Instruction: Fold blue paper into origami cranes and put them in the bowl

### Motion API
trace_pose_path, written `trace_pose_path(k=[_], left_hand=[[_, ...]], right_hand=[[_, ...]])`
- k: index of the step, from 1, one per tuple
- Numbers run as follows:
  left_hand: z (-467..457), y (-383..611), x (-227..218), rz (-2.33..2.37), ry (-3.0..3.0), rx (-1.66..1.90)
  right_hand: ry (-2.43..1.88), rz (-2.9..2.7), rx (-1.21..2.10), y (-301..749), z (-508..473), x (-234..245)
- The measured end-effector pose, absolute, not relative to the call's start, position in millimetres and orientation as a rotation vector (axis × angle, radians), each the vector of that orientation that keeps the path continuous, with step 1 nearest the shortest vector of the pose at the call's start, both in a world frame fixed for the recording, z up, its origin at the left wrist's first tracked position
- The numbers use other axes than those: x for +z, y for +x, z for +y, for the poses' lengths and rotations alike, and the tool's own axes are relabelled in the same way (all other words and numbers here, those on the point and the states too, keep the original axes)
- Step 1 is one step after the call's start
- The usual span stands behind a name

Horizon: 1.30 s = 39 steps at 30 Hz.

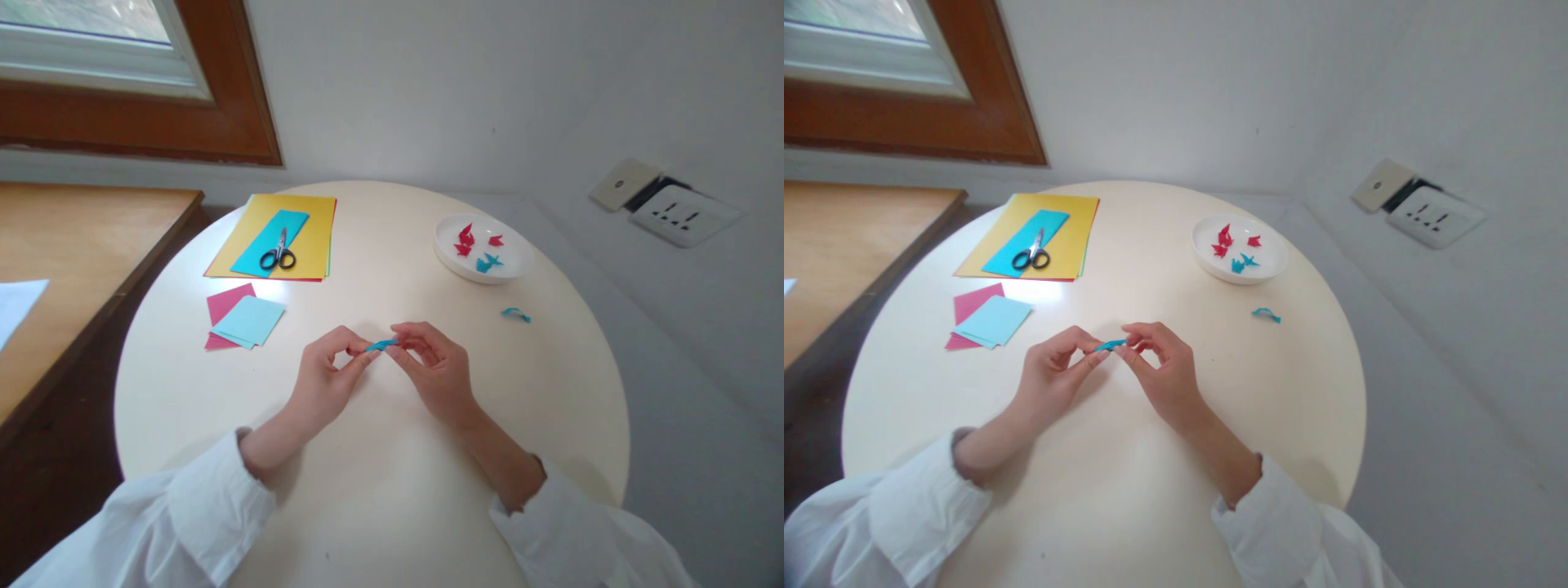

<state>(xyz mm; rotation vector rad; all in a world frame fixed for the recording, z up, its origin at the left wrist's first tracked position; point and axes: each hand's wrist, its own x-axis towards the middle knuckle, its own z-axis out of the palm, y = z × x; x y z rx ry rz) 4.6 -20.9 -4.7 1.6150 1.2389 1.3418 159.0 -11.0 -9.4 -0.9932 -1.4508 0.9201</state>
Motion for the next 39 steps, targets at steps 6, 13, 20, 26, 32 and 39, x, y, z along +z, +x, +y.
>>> trace_pose_path(k=[6, 13, 20, 26, 32, 39], left_hand=[[-21.1, 3.4, -4.4, 1.247, 1.634, 1.424], [-21.8, 3.7, -1.9, 1.25, 1.665, 1.449], [-22.0, 3.9, -2.4, 1.254, 1.661, 1.445], [-22.7, 3.6, -3.2, 1.189, 1.738, 1.407], [-22.7, 4.3, -4.3, 1.251, 1.722, 1.448], [-22.0, 5.1, -7.2, 1.276, 1.606, 1.465]], right_hand=[[-0.999, -1.42, 0.848, 158.4, -11.5, -9.2], [-0.961, -1.498, 0.789, 159.5, -13.4, -8.1], [-0.933, -1.516, 0.809, 159.3, -14.8, -7.1], [-0.9, -1.525, 0.945, 159.0, -14.4, -5.9], [-0.884, -1.599, 0.827, 158.4, -14.7, -6.6], [-0.892, -1.617, 0.822, 155.5, -16.0, -7.8]])
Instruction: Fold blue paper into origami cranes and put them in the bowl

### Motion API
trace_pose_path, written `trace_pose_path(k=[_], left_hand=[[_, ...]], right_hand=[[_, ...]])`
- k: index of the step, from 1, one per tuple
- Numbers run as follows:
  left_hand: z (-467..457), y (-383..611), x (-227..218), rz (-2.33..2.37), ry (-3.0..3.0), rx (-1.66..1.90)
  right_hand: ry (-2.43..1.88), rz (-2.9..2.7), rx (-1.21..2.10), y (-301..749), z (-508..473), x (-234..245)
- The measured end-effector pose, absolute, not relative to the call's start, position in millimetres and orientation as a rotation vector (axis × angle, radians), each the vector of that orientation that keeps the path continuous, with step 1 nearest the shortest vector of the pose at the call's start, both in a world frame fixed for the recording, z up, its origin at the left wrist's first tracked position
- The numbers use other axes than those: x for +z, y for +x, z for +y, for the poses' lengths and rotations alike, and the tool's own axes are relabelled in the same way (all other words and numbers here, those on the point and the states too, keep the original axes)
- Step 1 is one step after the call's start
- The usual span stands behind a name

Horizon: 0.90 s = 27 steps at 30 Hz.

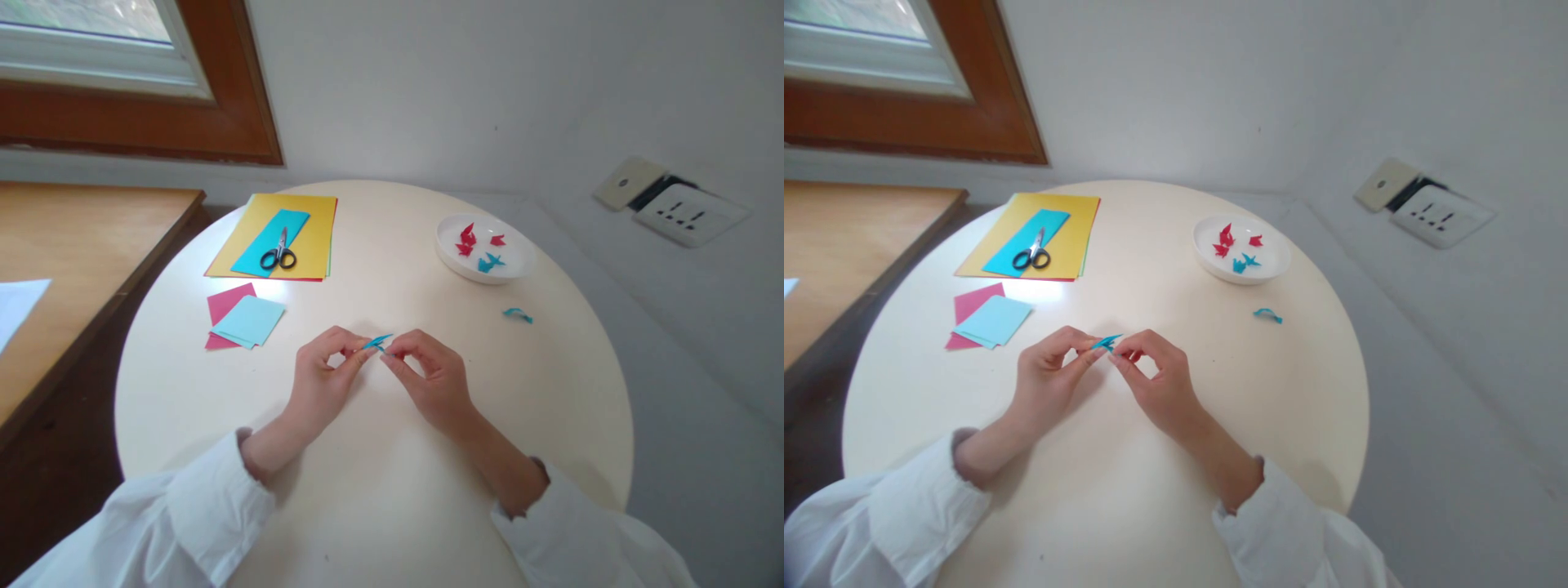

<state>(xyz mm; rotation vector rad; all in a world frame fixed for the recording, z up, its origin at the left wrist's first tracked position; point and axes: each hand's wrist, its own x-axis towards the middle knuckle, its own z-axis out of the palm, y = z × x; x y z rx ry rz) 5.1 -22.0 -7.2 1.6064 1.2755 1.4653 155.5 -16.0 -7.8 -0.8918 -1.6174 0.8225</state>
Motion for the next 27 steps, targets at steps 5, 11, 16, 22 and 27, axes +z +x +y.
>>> trace_pose_path(k=[5, 11, 16, 22, 27], left_hand=[[-20, 4, -9, 1.189, 1.594, 1.428], [-18, 4, -13, 1.216, 1.665, 1.383], [-21, 6, -10, 1.187, 1.65, 1.272], [-24, 6, -3, 1.202, 1.54, 1.162], [-22, 7, -2, 1.222, 1.521, 1.13]], right_hand=[[-0.924, -1.615, 0.831, 155, -17, -10], [-0.978, -1.633, 0.732, 159, -15, -11], [-0.924, -1.786, 0.464, 162, -11, -9], [-0.846, -1.892, 0.249, 162, -10, -9], [-0.817, -1.933, 0.221, 161, -11, -11]])
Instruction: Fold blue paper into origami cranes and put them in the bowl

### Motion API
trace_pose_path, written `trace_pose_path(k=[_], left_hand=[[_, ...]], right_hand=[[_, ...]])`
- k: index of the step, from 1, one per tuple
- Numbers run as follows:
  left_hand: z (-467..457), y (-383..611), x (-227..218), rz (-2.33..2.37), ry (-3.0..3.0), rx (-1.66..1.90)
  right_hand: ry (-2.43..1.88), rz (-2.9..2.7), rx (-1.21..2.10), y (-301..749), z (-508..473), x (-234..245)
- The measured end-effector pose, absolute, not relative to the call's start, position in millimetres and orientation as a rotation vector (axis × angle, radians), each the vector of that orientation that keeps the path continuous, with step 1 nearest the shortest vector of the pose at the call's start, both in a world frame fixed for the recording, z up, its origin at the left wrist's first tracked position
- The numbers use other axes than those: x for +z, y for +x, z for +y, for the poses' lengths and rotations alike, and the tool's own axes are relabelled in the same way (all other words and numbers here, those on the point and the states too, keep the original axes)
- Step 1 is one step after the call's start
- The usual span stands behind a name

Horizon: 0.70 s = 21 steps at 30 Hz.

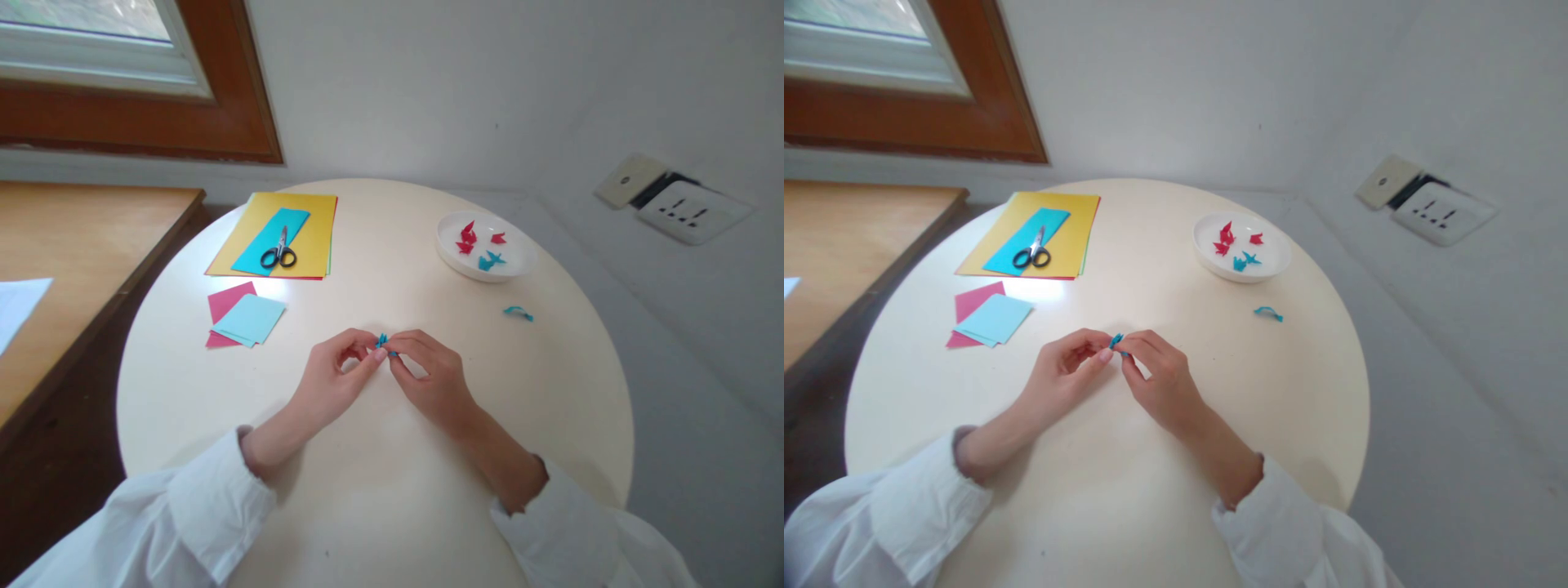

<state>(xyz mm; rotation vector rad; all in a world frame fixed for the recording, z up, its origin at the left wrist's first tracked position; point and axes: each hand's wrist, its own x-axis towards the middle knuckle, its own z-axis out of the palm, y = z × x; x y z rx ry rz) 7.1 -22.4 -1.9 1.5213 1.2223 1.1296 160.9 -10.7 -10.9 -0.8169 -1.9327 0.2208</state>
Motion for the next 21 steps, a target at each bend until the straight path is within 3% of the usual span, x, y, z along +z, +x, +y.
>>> trace_pose_path(k=[21], left_hand=[[-20, 6, 2, 1.256, 1.394, 1.082]], right_hand=[[-0.824, -1.912, 0.393, 161, -14, -5]])
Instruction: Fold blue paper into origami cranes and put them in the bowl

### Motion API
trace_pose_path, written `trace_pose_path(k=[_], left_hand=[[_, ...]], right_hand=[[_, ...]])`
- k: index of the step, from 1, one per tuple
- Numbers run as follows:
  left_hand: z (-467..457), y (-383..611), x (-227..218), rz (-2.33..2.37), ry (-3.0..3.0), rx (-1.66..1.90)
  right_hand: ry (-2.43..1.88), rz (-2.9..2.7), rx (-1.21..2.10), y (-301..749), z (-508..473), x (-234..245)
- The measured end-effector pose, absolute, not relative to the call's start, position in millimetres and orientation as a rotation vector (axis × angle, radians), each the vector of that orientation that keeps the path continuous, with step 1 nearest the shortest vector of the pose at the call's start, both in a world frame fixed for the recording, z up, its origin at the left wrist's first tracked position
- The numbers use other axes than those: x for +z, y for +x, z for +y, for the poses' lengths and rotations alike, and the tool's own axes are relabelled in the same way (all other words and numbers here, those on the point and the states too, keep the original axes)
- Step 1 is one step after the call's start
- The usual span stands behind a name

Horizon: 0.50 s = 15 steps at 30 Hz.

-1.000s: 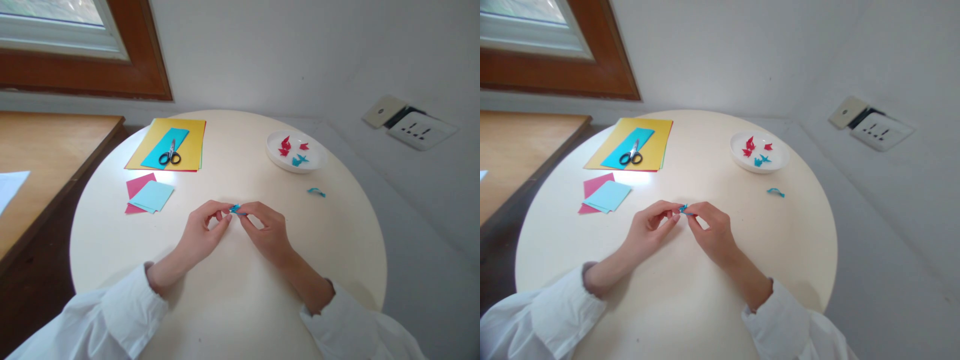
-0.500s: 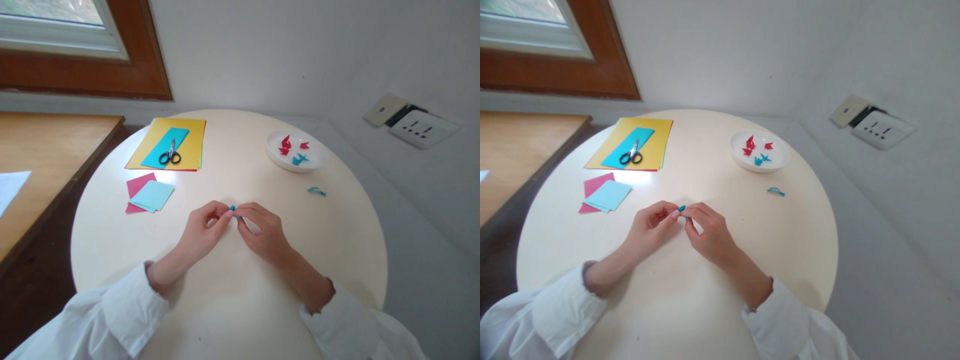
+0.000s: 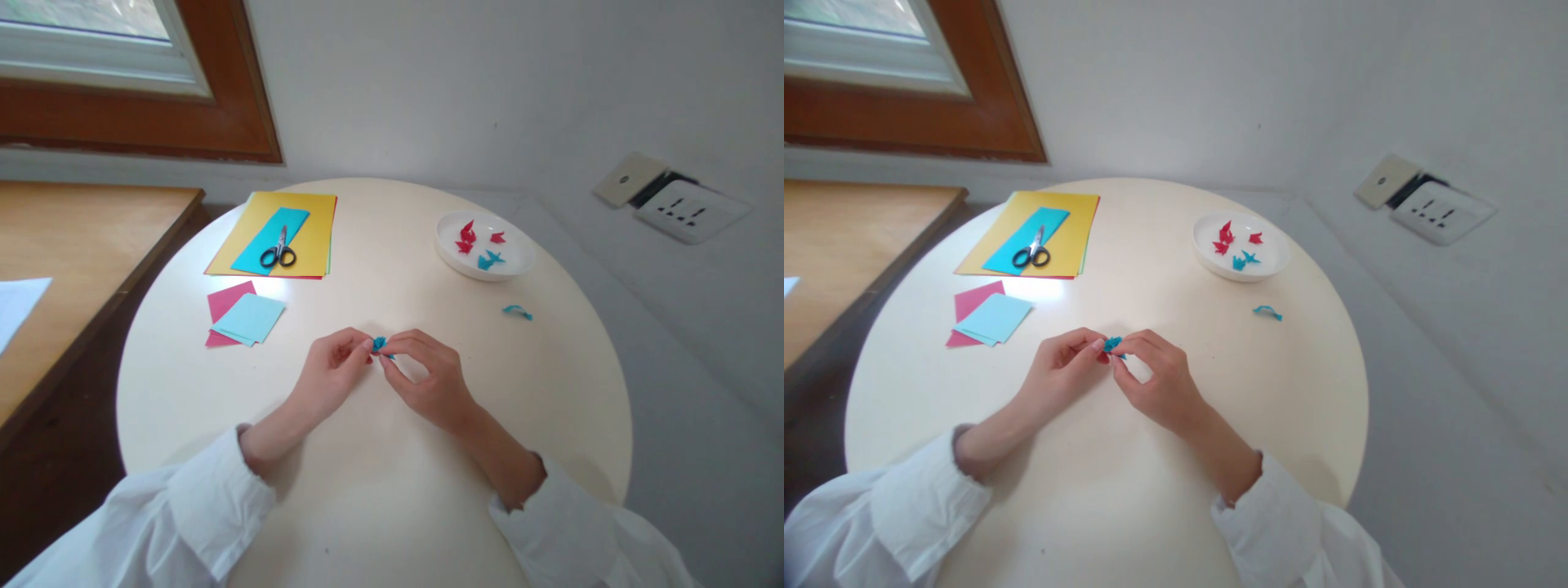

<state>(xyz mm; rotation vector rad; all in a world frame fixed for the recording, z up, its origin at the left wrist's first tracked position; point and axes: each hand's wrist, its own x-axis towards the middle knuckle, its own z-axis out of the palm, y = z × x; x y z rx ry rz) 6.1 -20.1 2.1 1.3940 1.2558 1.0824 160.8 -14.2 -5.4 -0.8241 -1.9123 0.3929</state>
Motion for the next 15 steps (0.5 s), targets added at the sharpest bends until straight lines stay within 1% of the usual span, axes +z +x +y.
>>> trace_pose_path(k=[15], left_hand=[[-16.1, 3.4, 6.5, 1.221, 1.266, 0.987]], right_hand=[[-0.801, -1.931, 0.377, 162.1, -14.7, -7.9]])
